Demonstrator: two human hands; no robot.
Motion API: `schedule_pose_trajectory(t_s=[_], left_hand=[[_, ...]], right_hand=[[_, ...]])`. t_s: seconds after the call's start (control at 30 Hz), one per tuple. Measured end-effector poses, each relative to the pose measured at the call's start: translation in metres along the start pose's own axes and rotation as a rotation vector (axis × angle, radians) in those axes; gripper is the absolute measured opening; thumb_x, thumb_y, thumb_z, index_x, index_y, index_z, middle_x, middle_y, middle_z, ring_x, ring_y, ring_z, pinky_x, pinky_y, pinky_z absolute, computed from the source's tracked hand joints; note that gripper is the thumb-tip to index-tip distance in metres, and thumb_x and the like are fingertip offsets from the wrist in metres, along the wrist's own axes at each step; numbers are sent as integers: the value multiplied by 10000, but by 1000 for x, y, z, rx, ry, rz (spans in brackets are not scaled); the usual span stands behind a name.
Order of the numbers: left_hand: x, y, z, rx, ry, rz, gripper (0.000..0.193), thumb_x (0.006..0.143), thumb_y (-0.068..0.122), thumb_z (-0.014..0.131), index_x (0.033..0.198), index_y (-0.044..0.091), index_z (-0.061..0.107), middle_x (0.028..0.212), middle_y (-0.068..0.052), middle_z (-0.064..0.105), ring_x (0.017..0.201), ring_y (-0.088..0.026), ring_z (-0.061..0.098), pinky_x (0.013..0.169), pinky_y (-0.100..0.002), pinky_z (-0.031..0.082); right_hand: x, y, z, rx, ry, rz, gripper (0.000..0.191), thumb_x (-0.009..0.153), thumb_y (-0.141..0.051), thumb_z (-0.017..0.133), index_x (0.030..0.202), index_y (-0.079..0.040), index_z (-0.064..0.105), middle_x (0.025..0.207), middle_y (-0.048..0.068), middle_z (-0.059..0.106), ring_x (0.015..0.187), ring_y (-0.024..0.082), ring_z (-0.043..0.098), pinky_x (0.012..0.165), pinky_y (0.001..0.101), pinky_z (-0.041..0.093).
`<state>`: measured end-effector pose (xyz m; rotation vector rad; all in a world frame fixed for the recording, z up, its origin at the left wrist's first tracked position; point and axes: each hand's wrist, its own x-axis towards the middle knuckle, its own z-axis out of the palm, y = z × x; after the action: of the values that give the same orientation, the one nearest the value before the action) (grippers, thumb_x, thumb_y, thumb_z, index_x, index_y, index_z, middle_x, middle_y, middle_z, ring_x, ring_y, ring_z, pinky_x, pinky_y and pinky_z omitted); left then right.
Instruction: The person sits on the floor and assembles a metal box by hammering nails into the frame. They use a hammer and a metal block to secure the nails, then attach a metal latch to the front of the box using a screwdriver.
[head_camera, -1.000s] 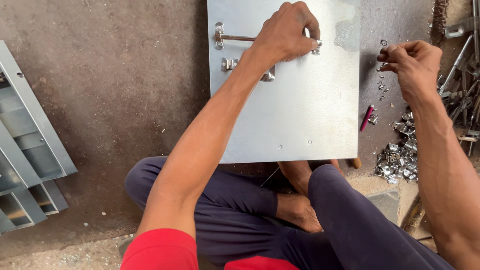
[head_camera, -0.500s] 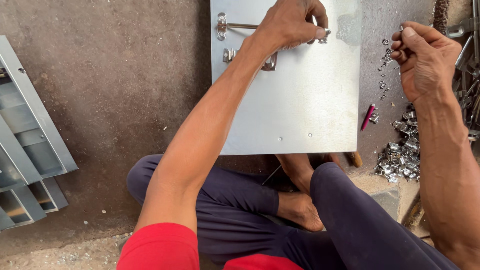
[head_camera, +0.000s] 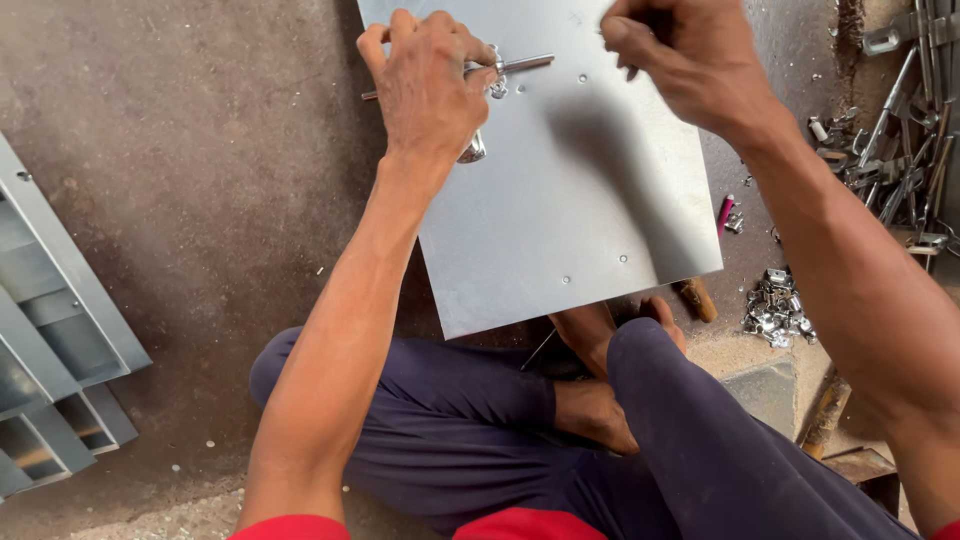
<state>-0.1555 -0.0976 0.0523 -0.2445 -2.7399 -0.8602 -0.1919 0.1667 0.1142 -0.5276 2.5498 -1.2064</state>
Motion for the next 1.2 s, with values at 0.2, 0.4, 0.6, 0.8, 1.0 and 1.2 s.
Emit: schedule_pose_trajectory(t_s=[0.2,0.4,0.6,0.8,1.0,1.2], left_hand=[[-1,5,0,-161,-14,-141,112,800,217,891,851,139,829,836,39,720,797,-202,550,867,-405,366],[-5,-1,6,-151,-6,-165,125,783,228,900,782,128,824,784,35,713,785,-201,554,852,-430,381],[-5,-4,10,-152,16,-134,115,787,221,897,798,131,826,805,45,722,799,-200,555,878,-457,376],[-9,0,7,-131,8,-62,180,836,203,853,1015,185,837,929,19,691,891,-208,542,897,-452,337],[-3,-2,6,-66,-65,-89,114,843,231,834,955,214,840,907,29,681,896,-205,543,868,-437,337],[0,-6,6,-83,-135,-119,144,836,233,837,980,229,844,874,38,682,869,-192,542,833,-433,341]], right_hand=[[67,-4,51,-126,-199,-95,188,1069,-172,638,1123,-25,742,940,80,751,777,187,692,681,334,551],[77,-7,63,-191,-293,9,213,1028,-197,659,1094,-13,743,887,128,744,713,219,697,639,350,557],[81,-4,68,-181,-212,-65,202,962,-173,704,1065,-7,756,890,142,752,737,204,717,666,323,582],[78,14,61,66,-115,15,204,1049,-156,639,1133,14,714,990,132,746,867,185,735,739,328,605],[47,-1,52,501,-28,-3,190,1108,-107,633,1210,37,703,1056,133,764,934,161,787,844,309,640],[18,-14,77,257,15,218,172,940,-130,811,1031,11,778,890,130,768,726,140,715,639,258,604]])
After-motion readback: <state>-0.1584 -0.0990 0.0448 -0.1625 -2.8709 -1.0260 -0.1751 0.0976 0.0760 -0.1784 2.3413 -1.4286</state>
